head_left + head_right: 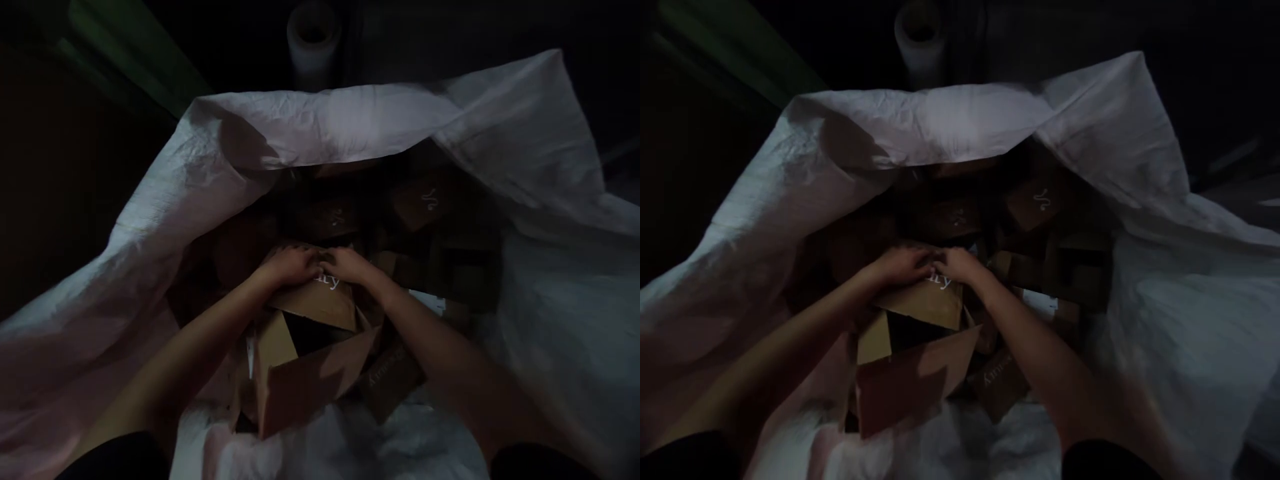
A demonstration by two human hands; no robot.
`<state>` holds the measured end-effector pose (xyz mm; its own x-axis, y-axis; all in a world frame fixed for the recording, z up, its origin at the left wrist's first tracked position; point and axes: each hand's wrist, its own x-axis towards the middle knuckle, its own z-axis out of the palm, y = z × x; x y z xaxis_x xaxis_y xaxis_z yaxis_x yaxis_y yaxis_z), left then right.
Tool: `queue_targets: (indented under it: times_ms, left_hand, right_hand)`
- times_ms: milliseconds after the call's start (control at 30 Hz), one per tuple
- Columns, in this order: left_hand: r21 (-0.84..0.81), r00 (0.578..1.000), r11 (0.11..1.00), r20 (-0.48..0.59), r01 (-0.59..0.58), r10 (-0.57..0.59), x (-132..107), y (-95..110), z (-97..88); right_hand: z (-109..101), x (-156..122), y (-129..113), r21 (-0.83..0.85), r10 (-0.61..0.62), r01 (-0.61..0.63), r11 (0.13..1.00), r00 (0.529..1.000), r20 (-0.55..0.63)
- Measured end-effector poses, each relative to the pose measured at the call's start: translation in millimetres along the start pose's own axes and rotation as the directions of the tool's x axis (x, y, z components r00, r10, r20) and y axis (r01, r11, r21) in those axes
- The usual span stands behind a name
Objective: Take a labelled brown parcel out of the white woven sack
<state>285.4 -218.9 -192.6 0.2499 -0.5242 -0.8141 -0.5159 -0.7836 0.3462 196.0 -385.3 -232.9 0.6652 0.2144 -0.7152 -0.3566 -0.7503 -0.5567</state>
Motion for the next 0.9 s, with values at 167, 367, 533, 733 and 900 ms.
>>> queue_targets:
  times_ms: [167, 367, 533, 733, 900]
  left_hand:
    - [0.11, 0.999, 0.994, 0.018, 0.025, -0.027, -8, 2, 23.3]
    - [0.155, 0.996, 0.986, 0.047, 0.068, -0.077, 5, 7, 16.8]
    - [0.126, 0.998, 0.99, 0.011, 0.065, -0.067, -13, -8, 24.3]
    - [0.032, 0.999, 0.999, 0.025, -0.032, 0.031, -78, -9, 63.9]
    - [-0.019, 1.0, 1.0, -0.018, -0.008, 0.008, -101, -12, 86.3]
  right_hand:
    - [-54, -31, 100, 0.019, 0.243, -0.29, 0.957, 0.762, -0.601]
    - [-52, -31, 151, 0.043, 0.387, -0.447, 0.894, 0.718, -0.578]
    - [-41, -33, 164, 0.228, 0.467, -0.442, 0.868, 0.568, -0.677]
    - [-55, -42, 172, 0.256, 0.535, -0.489, 0.834, 0.599, -0.596]
    - [-46, -27, 171, 0.243, 0.563, -0.53, 0.813, 0.605, -0.563]
